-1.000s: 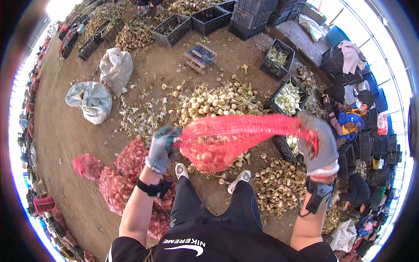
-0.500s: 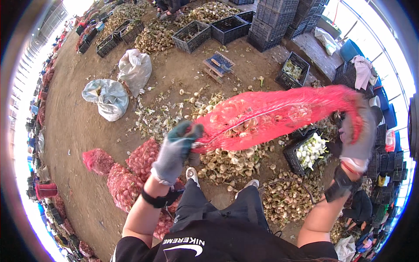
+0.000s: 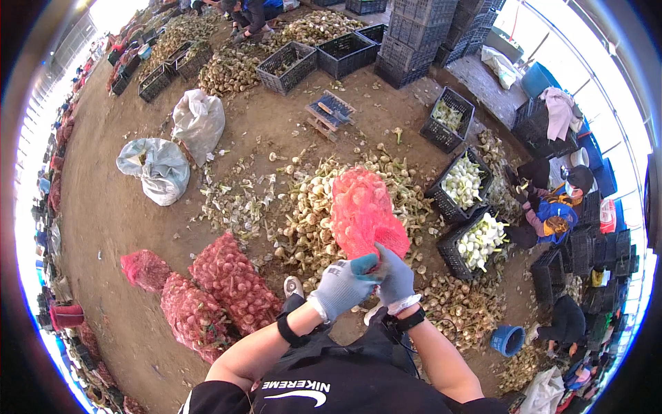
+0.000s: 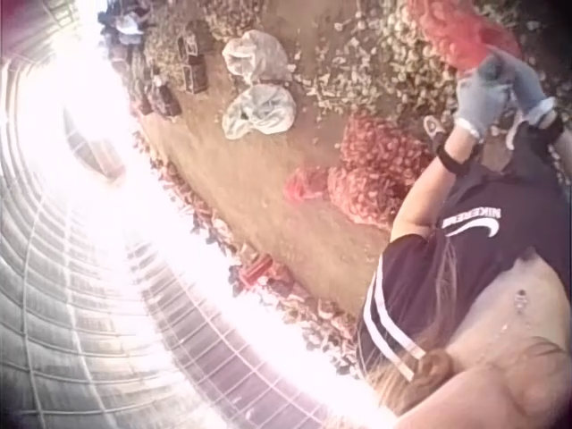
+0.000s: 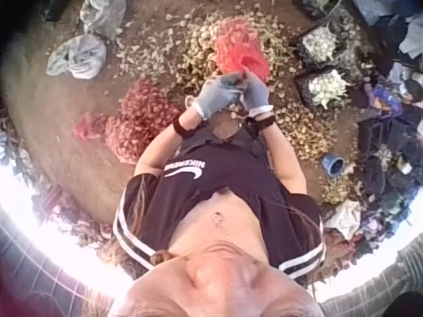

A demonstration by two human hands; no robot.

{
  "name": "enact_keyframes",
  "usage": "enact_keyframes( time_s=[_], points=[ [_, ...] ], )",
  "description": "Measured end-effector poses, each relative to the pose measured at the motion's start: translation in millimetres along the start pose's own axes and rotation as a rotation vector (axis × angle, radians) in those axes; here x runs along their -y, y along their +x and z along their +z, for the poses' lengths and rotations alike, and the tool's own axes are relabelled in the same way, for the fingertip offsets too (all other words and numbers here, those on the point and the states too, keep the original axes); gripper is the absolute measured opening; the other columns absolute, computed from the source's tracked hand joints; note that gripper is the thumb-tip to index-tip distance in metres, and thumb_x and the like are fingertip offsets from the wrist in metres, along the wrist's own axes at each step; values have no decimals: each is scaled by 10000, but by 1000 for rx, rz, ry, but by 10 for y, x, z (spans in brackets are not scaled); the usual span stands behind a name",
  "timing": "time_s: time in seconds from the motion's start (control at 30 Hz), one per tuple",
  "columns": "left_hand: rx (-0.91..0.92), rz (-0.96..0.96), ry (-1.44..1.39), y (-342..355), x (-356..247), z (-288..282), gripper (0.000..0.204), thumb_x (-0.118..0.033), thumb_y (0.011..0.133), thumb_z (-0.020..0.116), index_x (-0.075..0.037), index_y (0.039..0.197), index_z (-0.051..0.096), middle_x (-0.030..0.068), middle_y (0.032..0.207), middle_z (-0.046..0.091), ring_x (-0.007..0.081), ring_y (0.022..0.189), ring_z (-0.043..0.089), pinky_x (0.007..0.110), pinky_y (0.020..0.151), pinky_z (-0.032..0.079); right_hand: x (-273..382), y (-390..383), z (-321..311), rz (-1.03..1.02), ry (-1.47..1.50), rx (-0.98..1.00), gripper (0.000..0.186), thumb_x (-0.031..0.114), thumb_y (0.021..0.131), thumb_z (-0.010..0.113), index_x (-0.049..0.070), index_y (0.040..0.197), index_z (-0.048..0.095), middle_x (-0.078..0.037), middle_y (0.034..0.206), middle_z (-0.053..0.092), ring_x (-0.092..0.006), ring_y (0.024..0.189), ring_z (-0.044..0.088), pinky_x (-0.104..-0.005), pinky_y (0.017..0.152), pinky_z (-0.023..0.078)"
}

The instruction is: Emptying mesh sacks of red onions and trimming them with a cleaver tool.

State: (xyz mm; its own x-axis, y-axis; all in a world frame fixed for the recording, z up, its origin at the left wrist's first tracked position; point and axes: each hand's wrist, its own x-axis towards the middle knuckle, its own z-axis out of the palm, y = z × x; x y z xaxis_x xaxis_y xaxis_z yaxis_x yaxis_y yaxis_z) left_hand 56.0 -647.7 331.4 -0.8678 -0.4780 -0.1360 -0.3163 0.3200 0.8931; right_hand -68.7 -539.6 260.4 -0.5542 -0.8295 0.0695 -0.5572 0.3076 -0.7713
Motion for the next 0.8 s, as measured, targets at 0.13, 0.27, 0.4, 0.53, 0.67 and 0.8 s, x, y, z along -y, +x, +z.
enact_keyframes(
  time_s=[0.13,0.27,0.4,0.53,0.67,0.8],
  points=[
    [-47,-412,-692,-341,-96,-439,289,-290,982,557,-32,1112,572,32,783,640,91,738,627,257,644,508,-223,249,-61,41,-59,-34,363,136,816,674,87,1171,619,-123,880,690,-296,856,670,-383,739,523],
    [-382,-351,-688,-1020,205,-862,292,-228,991,530,-16,1190,559,56,950,660,127,818,638,262,712,522,17,948,-498,273,141,-175,303,261,857,698,-2,1003,665,-69,638,625,-180,531,592,-349,494,499],
    [-729,-393,-712,-2153,630,-1092,273,-186,960,545,-19,1174,575,52,947,664,135,795,644,269,707,527,1238,1513,-759,288,417,-180,259,269,826,727,55,966,688,6,599,546,-108,384,441,-267,371,391],
    [-998,-602,-776,-3306,718,-1046,261,-228,951,555,-37,1126,586,54,834,661,148,670,647,277,609,529,1586,1601,-829,247,467,-231,190,212,820,727,95,967,697,12,646,581,-67,398,424,-220,353,330],
    [-1173,-883,-735,-4037,765,-821,231,-250,961,550,-34,1035,587,64,758,637,158,604,632,265,547,517,1849,1672,-983,67,480,-386,234,197,814,731,75,1012,709,-13,709,618,-57,435,454,-203,364,317],
    [-1163,-1001,-715,-3940,584,-851,256,-274,962,564,-32,1040,587,57,754,635,151,605,626,264,548,509,1939,1852,-1273,-335,246,-443,270,239,828,732,81,1045,704,-43,849,662,-42,527,497,-172,412,333]
  ],
)
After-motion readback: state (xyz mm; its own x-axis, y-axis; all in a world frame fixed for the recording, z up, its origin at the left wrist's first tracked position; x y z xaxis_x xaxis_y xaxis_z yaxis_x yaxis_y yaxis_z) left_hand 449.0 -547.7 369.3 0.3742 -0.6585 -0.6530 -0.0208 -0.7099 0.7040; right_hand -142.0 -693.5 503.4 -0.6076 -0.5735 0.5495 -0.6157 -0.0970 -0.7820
